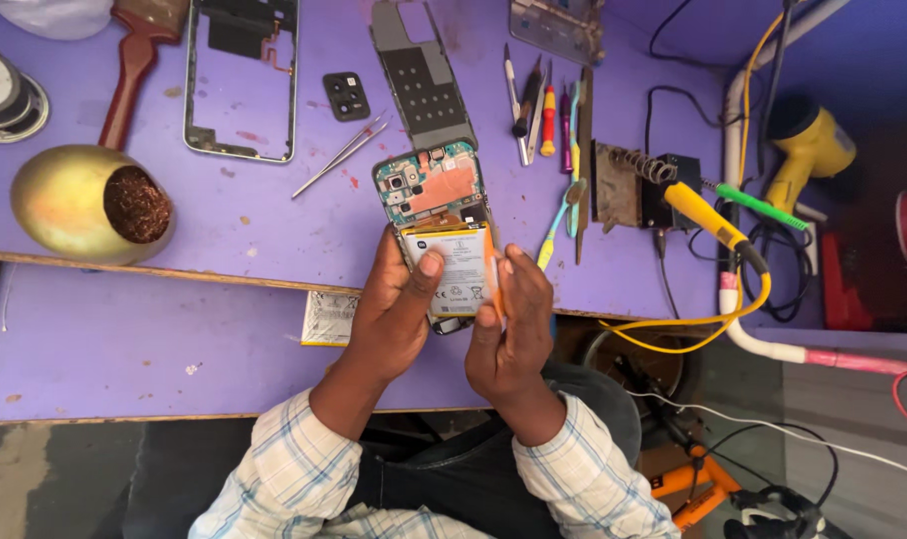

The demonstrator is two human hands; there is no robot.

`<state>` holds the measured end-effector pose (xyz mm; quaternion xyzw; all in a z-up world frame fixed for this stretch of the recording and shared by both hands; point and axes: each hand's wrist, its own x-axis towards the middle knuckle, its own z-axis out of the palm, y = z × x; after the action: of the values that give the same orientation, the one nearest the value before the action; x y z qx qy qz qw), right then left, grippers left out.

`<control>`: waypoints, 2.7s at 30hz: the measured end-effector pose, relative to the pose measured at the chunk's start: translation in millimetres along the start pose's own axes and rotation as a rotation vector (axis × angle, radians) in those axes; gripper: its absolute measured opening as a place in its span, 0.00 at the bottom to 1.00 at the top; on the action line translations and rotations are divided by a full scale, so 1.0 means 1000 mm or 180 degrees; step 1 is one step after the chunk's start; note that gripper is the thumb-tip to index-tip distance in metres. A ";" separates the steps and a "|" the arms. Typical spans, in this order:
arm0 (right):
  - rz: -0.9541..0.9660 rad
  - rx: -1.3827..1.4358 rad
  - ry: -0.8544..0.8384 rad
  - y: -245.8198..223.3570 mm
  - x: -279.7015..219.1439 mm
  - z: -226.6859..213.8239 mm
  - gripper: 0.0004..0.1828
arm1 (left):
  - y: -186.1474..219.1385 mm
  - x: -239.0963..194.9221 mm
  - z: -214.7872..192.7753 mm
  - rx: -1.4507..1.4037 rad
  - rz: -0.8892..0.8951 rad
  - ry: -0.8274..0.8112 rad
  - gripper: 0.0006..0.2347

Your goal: The person removes a battery from a smartphone, places a new battery inside, and reassembles the device. They use a screwdriver to secure internal components and test the phone by powering it on.

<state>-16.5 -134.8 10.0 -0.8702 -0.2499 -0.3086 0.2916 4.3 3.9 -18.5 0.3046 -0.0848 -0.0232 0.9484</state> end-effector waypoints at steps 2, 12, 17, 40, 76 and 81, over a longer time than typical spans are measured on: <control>0.0057 0.0054 0.0008 0.000 0.001 0.000 0.21 | 0.001 0.001 0.000 -0.0058 -0.0034 -0.0011 0.20; 0.0459 0.0365 0.0043 -0.001 0.000 -0.001 0.19 | 0.003 0.001 0.002 -0.0051 -0.0071 0.0023 0.19; 0.0635 0.0376 0.0043 0.000 -0.001 -0.001 0.18 | 0.005 0.001 0.004 0.0106 0.0021 0.0054 0.19; 0.0702 -0.0087 0.0452 -0.005 0.002 0.003 0.15 | 0.004 -0.003 0.017 0.0931 0.0132 0.0270 0.16; 0.0403 0.0270 0.0625 0.001 0.012 -0.006 0.15 | 0.008 -0.006 0.025 0.1382 0.0167 0.0440 0.13; 0.1382 0.2016 0.0220 0.020 0.014 -0.023 0.31 | 0.008 -0.013 0.031 0.1632 -0.0015 0.0288 0.12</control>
<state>-3.5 -160.2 27.4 -0.7588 -0.1328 -0.1764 0.6128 -13.6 -5.9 9.5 0.5360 -0.0447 0.0105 0.8430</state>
